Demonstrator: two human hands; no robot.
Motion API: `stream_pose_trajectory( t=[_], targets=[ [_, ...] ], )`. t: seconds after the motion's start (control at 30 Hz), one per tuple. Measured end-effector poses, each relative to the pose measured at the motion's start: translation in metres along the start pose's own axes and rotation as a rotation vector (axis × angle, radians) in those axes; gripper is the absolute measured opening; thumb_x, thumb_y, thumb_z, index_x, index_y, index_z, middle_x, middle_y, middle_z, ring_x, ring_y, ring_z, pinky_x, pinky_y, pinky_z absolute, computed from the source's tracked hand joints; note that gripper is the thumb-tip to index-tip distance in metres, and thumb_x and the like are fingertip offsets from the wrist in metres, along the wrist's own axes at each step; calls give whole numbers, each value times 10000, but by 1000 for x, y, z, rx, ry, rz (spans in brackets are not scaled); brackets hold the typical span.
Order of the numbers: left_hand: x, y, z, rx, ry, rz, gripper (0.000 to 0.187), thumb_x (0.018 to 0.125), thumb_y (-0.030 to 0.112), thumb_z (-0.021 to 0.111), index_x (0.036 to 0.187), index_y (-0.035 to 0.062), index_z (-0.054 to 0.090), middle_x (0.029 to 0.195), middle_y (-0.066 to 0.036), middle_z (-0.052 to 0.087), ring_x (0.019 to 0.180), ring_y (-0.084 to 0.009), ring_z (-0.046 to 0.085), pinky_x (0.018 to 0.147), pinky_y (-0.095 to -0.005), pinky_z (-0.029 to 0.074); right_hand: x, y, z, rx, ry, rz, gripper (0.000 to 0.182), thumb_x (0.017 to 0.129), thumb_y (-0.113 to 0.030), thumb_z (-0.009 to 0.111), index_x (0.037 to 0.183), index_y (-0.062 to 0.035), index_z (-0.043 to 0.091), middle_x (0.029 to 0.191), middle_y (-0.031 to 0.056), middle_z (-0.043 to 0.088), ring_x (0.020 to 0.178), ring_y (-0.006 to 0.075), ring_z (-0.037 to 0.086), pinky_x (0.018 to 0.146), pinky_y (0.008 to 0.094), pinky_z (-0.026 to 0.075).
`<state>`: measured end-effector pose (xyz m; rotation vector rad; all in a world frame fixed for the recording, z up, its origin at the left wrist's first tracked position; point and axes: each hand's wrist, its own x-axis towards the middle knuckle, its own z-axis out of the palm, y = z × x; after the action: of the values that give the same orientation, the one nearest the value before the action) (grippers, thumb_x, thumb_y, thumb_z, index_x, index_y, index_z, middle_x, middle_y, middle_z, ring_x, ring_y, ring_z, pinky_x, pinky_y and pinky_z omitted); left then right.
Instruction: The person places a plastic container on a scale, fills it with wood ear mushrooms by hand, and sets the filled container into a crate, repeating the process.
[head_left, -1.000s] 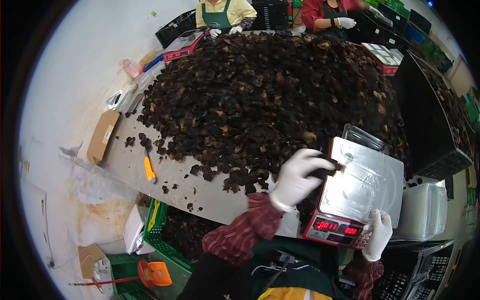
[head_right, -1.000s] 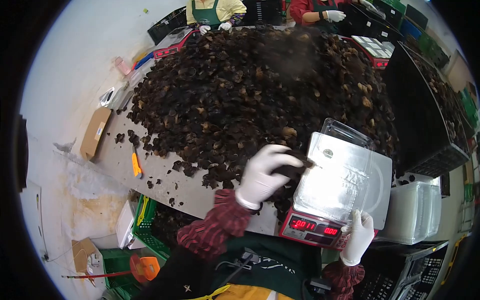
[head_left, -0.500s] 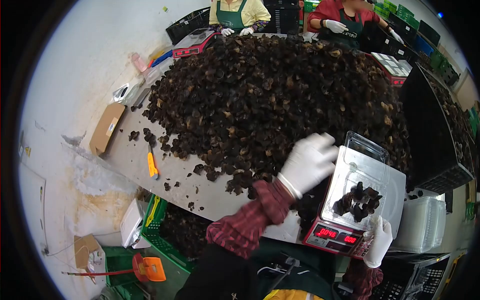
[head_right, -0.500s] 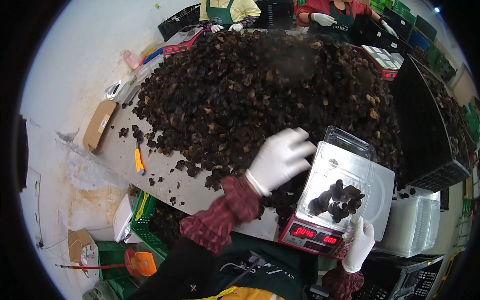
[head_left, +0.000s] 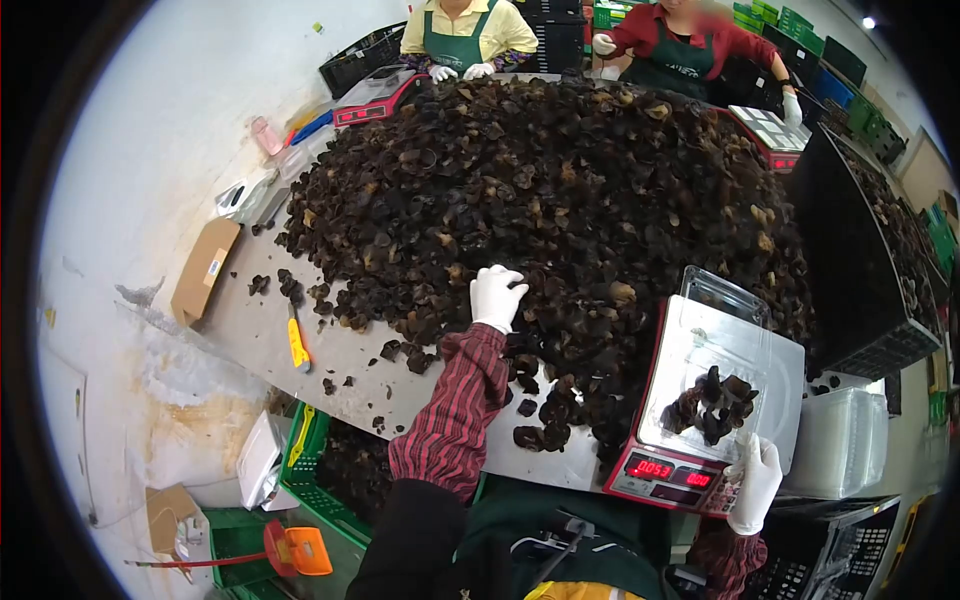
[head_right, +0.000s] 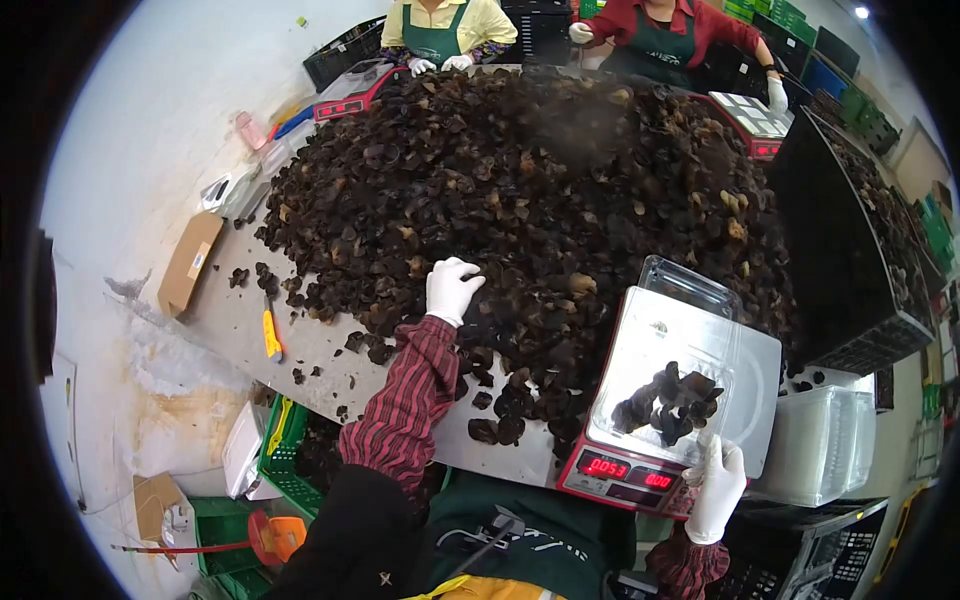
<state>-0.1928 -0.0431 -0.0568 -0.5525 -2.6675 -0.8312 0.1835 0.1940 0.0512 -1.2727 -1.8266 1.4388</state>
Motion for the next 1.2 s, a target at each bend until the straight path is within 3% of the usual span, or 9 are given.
stream_pose_trajectory(
  t=[0.2,0.37,0.57,0.67,0.73,0.8,0.93,1.07,1.2],
  targets=[
    [-25,4,-37,-265,17,124,130,732,125,704,849,74,725,936,-67,678,900,-222,613,812,-321,483,3,-1,-3,-10,-50,-8,229,960,-196,548,976,23,613,672,18,595,474,43,461,445,192,332],
    [-72,9,-109,-821,-104,-201,169,852,76,635,995,-2,679,930,-38,675,813,-98,604,747,-237,480,8,7,-10,-12,-74,-25,235,953,-207,565,983,20,616,691,16,596,485,40,462,453,190,337],
    [-150,-42,-252,-602,-283,-470,156,839,72,641,970,2,690,860,-44,681,733,-113,620,694,-242,487,12,6,-15,-48,-54,-72,302,947,-297,565,958,0,614,623,-8,551,484,45,463,457,188,338],
    [-185,-95,-281,-26,-431,-460,203,771,78,683,970,43,700,878,-101,685,792,-170,650,730,-295,510,17,9,-23,-7,-11,-63,276,951,-264,565,963,7,617,644,2,562,486,48,452,472,195,342],
    [-185,-85,-275,636,-501,-319,268,767,148,699,1022,65,687,950,-147,669,873,-268,643,785,-364,510,21,15,-29,-45,18,-77,289,974,-299,518,979,-27,615,669,-11,576,495,35,456,466,182,338],
    [-183,-101,-233,304,-240,-123,333,779,226,692,1085,95,666,1023,-165,648,959,-322,607,848,-403,487,20,14,-32,-13,43,-73,292,975,-298,517,995,-23,614,769,-2,618,497,30,456,469,181,341],
    [-150,-39,-141,-58,-206,60,434,814,308,664,1216,152,610,1248,-175,558,1156,-335,513,975,-412,411,16,18,-40,-39,49,-72,292,977,-291,517,1008,-17,613,868,4,640,500,28,457,472,183,348],
    [-150,-8,-78,123,-210,97,609,814,540,593,1350,269,491,1456,-162,350,1324,-406,300,1080,-521,223,11,19,-45,-55,99,-89,282,973,-282,528,978,-16,619,690,-8,590,475,27,440,460,185,325],
    [-168,0,-71,140,-169,181,515,769,438,680,1230,224,597,1349,-125,459,1258,-373,373,1008,-499,314,9,19,-43,-56,125,-85,277,964,-282,545,948,-18,625,545,-30,504,452,24,422,449,189,300]
  ],
)
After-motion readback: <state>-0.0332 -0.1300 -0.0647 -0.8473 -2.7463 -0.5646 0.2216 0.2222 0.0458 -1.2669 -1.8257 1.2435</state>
